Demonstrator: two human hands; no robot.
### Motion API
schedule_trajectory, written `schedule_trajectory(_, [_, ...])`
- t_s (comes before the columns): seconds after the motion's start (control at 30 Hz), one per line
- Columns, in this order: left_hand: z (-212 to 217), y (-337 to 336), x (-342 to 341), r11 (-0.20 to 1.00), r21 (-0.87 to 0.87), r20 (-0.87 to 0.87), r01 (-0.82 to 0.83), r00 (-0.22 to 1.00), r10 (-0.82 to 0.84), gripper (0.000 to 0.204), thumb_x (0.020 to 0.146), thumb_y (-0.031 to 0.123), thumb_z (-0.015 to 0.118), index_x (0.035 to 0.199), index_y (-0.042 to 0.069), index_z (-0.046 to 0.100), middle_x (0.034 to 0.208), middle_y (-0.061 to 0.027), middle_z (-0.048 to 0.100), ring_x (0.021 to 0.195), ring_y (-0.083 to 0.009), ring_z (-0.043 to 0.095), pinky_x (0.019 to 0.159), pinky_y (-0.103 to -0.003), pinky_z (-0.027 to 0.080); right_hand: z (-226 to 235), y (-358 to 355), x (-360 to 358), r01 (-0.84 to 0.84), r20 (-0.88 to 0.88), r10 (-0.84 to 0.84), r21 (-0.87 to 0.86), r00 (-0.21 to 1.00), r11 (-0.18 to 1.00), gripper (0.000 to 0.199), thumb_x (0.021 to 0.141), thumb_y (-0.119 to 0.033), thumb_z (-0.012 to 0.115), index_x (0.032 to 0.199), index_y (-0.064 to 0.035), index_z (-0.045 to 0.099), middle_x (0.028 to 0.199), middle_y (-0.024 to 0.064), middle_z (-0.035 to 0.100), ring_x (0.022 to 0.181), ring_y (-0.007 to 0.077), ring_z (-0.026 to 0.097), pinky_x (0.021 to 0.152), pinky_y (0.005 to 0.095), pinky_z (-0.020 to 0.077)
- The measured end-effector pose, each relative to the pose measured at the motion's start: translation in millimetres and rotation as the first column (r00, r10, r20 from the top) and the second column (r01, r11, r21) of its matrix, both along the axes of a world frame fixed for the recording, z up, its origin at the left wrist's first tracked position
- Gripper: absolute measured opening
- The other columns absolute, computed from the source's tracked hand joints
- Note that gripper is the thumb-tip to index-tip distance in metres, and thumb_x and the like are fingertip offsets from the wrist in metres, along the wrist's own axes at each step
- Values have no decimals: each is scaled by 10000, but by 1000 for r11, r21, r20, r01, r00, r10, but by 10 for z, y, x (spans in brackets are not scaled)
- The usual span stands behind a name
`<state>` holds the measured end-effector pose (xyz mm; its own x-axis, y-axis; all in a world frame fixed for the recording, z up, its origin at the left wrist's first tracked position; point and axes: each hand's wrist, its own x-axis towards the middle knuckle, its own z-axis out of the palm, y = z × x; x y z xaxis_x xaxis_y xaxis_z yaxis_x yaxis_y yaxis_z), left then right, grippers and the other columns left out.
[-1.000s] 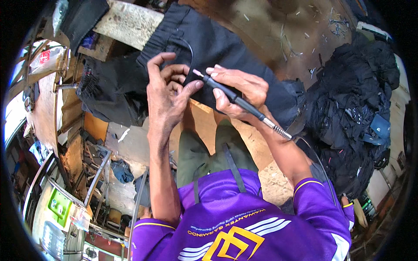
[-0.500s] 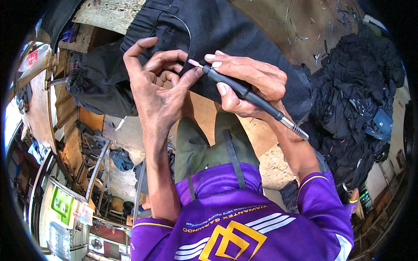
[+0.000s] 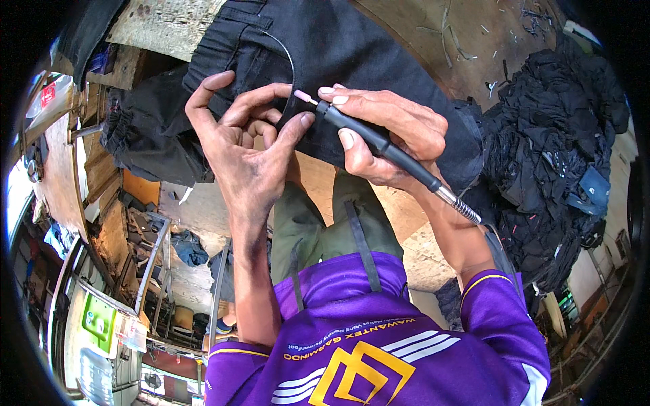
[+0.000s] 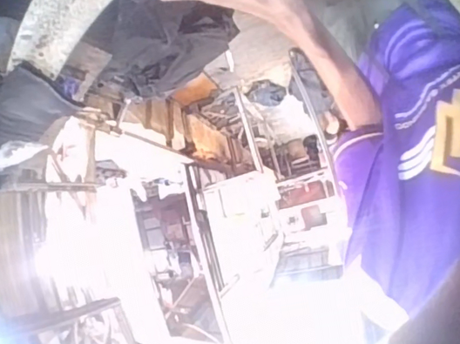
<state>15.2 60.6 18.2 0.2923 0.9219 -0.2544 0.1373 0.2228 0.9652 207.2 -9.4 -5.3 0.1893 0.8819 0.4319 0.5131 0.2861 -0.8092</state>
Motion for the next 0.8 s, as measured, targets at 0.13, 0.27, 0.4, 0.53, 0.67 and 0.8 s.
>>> schedule_trajectory(0.13, [8,-7,-1,1000,-12,-3,0,1000,0,893,876,-115,884,1513,52,281,1216,-202,783,810,-39,597,658,-153,455,-4,9,-2,20,-14,-20,-8,1000,1000,277,731,-17,781,1003,26,814,976,166,841,913,299,855,791,379,703])
schedule_trajectory(0.27, [15,-8,-3,1000,-11,-14,6,1000,-6,880,884,-113,878,1509,56,282,1216,-198,794,788,-31,591,644,-145,439,-8,3,-3,27,-35,-28,-28,999,999,288,742,-23,783,1025,23,811,977,166,840,880,289,852,773,370,700])
schedule_trajectory(0.4, [4,-9,-6,1000,2,-22,11,1000,-11,872,888,-104,882,1502,63,287,1224,-180,806,769,-19,585,630,-140,422,-17,6,-5,45,-33,-46,-35,998,998,307,752,-29,786,1053,22,813,982,164,843,860,280,849,761,366,698])
schedule_trajectory(0.53, [-14,-12,-15,1000,5,-22,13,1000,-13,873,893,-96,885,1502,70,281,1225,-167,811,750,-14,574,620,-140,414,-7,21,-12,63,-15,-64,-33,998,997,304,771,-28,788,1070,23,813,991,158,848,852,276,848,753,361,696])
schedule_trajectory(0.67, [-43,-19,-35,1000,13,-23,16,1000,-15,837,881,-86,897,1485,67,338,1286,-125,800,755,-15,557,609,-139,409,66,-28,-5,20,-46,-27,-131,999,991,264,919,-51,769,1143,88,762,1097,244,842,942,293,847,860,373,688])
schedule_trajectory(0.8, [-87,-15,-60,999,25,-48,39,998,-38,749,860,-72,920,1435,63,460,1377,-63,763,768,-13,543,599,-141,405,64,-26,-4,17,-39,-22,-124,999,992,269,941,-47,769,1168,96,753,1101,244,839,946,286,843,860,369,685])
